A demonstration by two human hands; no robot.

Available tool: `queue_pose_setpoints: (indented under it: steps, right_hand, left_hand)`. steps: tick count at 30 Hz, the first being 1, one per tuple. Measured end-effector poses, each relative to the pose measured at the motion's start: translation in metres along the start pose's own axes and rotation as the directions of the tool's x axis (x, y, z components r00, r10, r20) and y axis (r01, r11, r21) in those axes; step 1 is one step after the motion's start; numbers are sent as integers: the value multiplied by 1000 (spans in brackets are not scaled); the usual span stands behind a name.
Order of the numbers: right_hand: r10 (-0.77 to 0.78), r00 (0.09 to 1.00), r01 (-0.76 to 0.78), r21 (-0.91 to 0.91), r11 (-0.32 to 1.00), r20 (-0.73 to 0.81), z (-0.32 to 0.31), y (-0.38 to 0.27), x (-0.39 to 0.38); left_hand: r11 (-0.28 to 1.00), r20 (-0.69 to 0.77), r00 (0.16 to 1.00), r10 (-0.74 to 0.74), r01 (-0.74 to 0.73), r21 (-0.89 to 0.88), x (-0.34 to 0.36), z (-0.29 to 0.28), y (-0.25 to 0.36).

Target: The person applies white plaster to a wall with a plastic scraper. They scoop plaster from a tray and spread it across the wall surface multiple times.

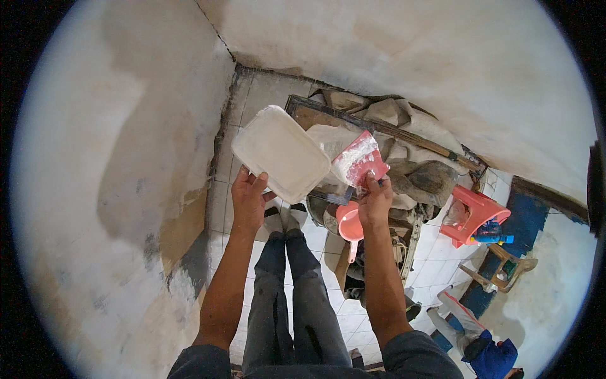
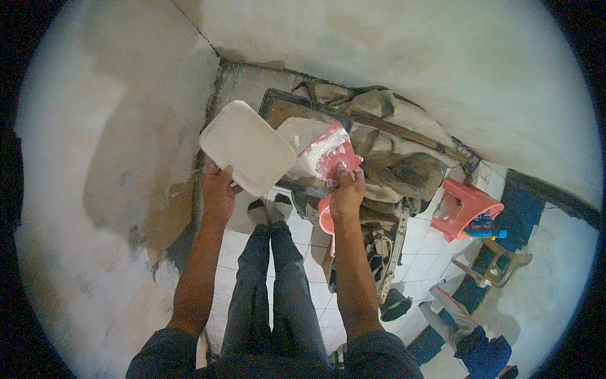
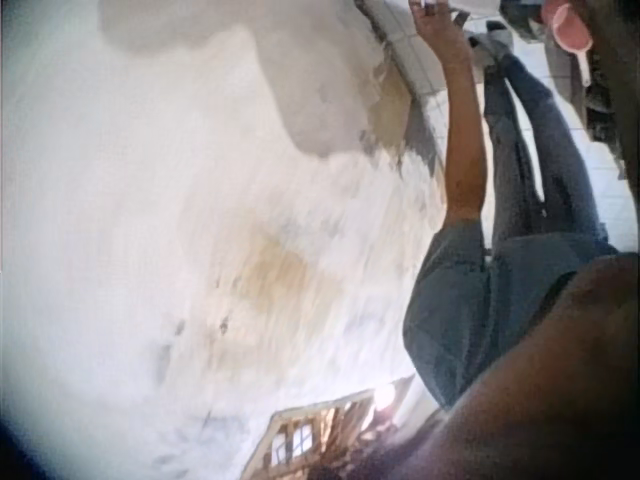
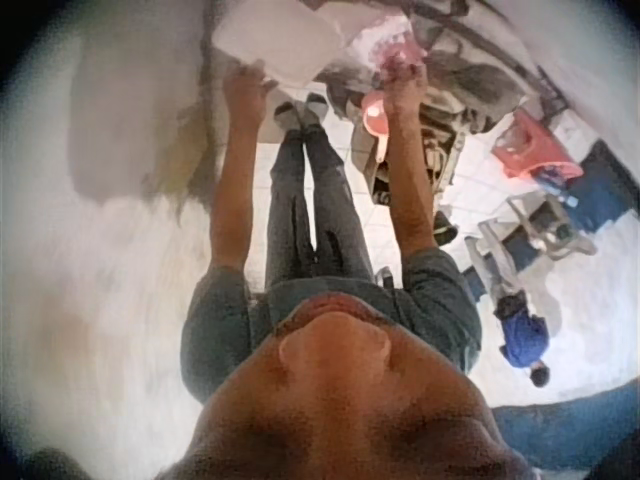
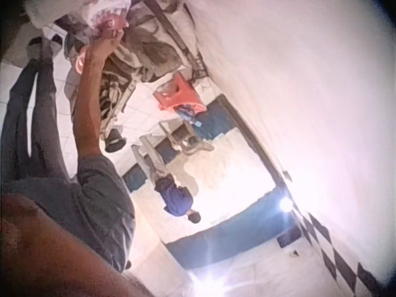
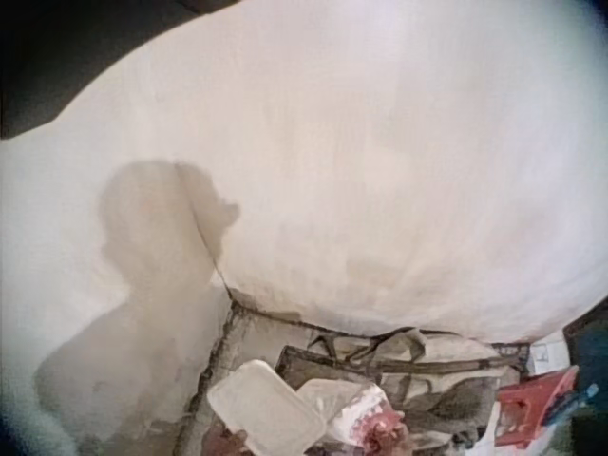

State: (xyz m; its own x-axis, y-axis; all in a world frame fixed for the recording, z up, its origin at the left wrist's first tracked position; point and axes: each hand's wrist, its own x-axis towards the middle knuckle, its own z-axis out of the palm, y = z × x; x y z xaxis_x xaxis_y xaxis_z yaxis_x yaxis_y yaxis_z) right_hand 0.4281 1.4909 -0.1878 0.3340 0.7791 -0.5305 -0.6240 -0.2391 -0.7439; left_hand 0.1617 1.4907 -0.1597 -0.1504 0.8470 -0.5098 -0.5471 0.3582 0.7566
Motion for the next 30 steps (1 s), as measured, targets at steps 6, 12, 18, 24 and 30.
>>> queue_pose_setpoints:
  steps: [6, 12, 18, 24, 30]
  right_hand:
    - [-139, 984, 119, -173, 978, -108, -8, 41, 18]
    - [-369, 926, 266, -555, 788, -79, -1, 73, 29]
    - [-264, 964, 218, -490, 844, -26, -5, 85, 34]
    - [108, 985, -128, -157, 979, -132, -18, 64, 32]
    - [100, 991, -112, -139, 984, -89, -8, 34, 8]
  left_hand:
    - [1000, -52, 999, -1, 1, -3, 14, -11, -25]
    - [998, -28, 999, 35, -36, -43, 21, -20, -34]
    - [999, -49, 998, 29, -30, -17, 29, -21, -30]
    - [999, -58, 998, 23, -24, -22, 38, -26, -32]
    - [1000, -90, 996, -12, 14, 27, 39, -20, -32]
